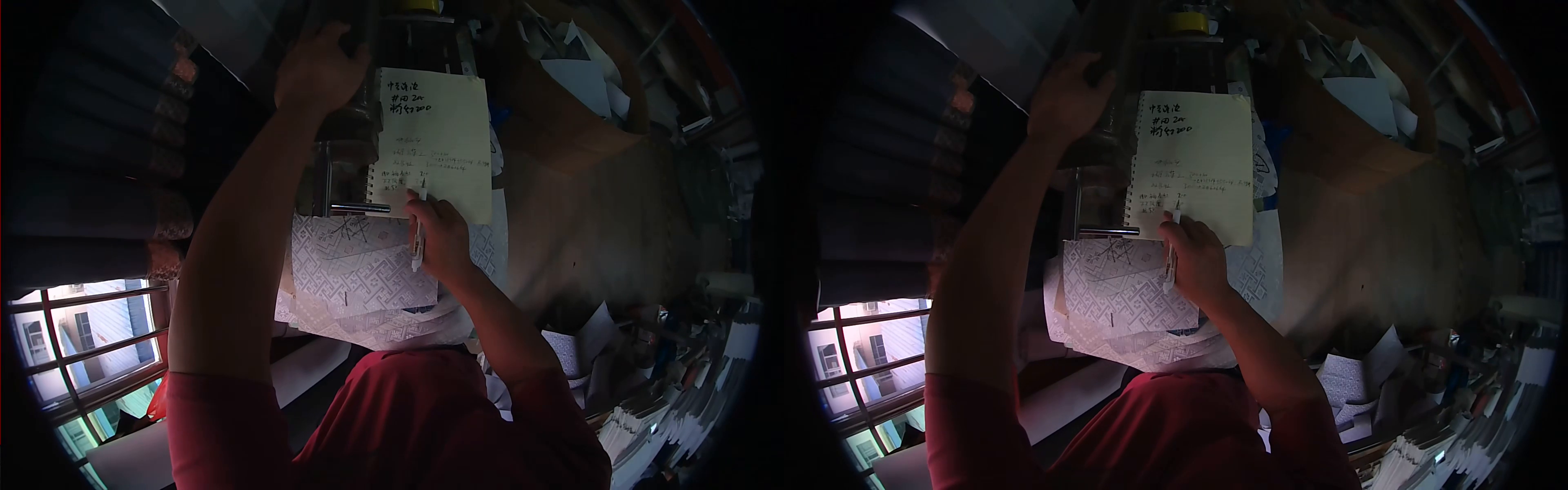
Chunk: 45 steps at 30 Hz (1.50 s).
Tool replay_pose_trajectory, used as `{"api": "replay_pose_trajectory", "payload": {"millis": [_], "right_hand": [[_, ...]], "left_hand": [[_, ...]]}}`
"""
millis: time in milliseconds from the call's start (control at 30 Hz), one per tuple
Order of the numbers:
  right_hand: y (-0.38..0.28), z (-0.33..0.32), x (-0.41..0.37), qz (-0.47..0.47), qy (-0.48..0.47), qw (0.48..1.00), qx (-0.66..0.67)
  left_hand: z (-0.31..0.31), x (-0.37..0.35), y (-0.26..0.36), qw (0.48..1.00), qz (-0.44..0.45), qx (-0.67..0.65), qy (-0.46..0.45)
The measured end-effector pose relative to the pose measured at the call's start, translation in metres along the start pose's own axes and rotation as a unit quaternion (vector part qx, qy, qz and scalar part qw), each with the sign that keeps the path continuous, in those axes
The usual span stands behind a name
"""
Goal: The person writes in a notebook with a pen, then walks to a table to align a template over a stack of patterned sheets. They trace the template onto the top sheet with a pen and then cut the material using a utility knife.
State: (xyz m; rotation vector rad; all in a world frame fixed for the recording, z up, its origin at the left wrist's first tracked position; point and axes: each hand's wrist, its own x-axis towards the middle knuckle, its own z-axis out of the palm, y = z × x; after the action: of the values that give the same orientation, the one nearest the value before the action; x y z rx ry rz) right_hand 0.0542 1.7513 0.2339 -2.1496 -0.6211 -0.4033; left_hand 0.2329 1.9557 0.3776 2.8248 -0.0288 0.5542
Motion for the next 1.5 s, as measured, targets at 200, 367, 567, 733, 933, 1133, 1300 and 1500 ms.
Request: {"api": "replay_pose_trajectory", "payload": {"millis": [200, 367, 567, 733, 933, 1133, 1300, 1500], "right_hand": [[0.001, 0.004, -0.002, 0.005, 0.017, 1.0, 0.002], [0.004, -0.002, 0.004, 0.044, -0.002, 0.997, 0.068], [0.036, 0.019, 0.054, 0.128, 0.134, 0.957, 0.225], [0.049, 0.043, 0.074, 0.173, 0.1, 0.929, 0.312], [0.044, 0.041, 0.071, 0.128, 0.102, 0.969, 0.186], [0.036, 0.039, 0.074, 0.136, 0.086, 0.971, 0.177], [0.035, 0.037, 0.074, 0.134, 0.069, 0.975, 0.166], [0.033, 0.037, 0.076, 0.126, 0.063, 0.979, 0.149]], "left_hand": [[0.003, 0.001, -0.003, 1.0, -0.002, -0.003, -0.001], [0.005, 0.0, -0.004, 1.0, 0.002, 0.0, 0.023], [-0.002, -0.002, 0.002, 1.0, -0.012, -0.017, -0.007], [-0.004, -0.004, 0.002, 1.0, -0.007, -0.006, -0.002], [-0.007, -0.006, 0.005, 0.999, -0.023, -0.026, -0.009], [-0.002, -0.006, 0.003, 1.0, -0.017, -0.016, 0.018], [0.0, -0.006, 0.001, 1.0, -0.008, -0.014, 0.02], [-0.008, -0.006, 0.006, 0.999, -0.028, -0.016, -0.005]]}}
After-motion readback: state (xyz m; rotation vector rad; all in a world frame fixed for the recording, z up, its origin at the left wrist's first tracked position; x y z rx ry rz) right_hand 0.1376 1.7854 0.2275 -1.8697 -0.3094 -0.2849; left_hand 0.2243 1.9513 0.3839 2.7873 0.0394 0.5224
